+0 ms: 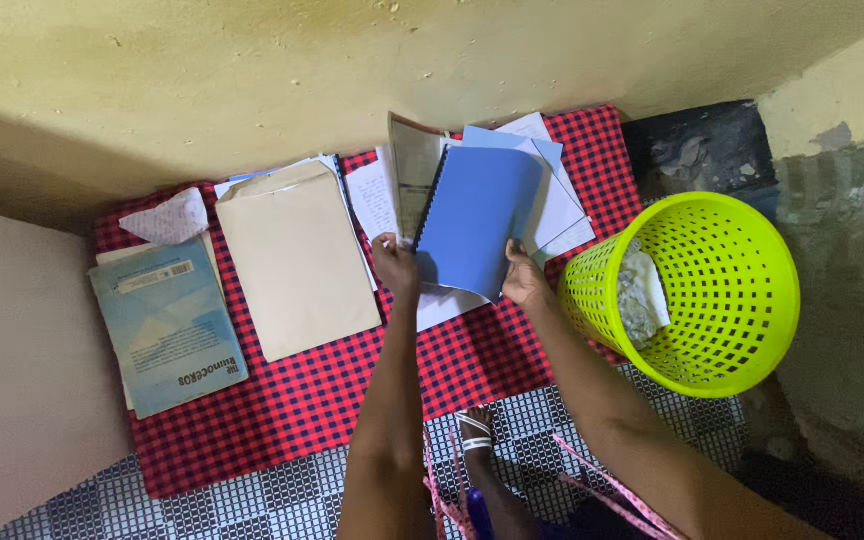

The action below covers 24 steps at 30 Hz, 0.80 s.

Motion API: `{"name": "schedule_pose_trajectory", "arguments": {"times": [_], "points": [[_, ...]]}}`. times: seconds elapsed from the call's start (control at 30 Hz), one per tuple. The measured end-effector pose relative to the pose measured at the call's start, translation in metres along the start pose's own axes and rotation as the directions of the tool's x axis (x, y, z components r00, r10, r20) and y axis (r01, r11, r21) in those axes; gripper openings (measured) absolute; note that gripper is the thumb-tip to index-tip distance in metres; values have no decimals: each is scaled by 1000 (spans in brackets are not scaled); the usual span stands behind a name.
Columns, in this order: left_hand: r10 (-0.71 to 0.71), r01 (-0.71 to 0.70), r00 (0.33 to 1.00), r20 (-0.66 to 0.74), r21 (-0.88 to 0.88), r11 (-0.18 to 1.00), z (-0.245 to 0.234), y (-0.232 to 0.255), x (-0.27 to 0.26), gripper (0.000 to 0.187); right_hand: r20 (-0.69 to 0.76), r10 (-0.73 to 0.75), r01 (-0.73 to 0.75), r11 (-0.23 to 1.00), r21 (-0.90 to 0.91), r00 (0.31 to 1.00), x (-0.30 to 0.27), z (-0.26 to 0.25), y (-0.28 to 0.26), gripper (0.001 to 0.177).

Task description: The person sorts through a large pile of loose papers on a desk, placing some into a box and organizing others into notebooks and folders.

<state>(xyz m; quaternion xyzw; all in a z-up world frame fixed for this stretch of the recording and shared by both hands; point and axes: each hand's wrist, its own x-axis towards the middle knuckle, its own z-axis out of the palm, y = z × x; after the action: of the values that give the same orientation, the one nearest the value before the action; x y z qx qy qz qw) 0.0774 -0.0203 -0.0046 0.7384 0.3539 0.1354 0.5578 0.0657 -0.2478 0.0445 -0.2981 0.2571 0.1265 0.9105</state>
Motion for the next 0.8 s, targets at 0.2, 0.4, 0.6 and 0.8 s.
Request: {"name": "schedule_pose_trajectory", "arguments": {"times": [0.2,0.4,0.6,0.8], "points": [[56,-55,998,32,-7,998,-39,6,36,17,41,113,-109,990,-91,993,-9,14,-7,33],[110,-32,963,246,-300,953,-63,-1,32,38,-38,88,-96,877,-471,995,-11,30,6,66],[-101,184,914,392,-179,966,-66,-12,32,45,-236,-269,-85,473,-877,934,6,39,11,47],[42,-45,955,292,2,999,-65,-14,36,66,-145,-235,-38,410,-911,961,34,67,16,48]]}}
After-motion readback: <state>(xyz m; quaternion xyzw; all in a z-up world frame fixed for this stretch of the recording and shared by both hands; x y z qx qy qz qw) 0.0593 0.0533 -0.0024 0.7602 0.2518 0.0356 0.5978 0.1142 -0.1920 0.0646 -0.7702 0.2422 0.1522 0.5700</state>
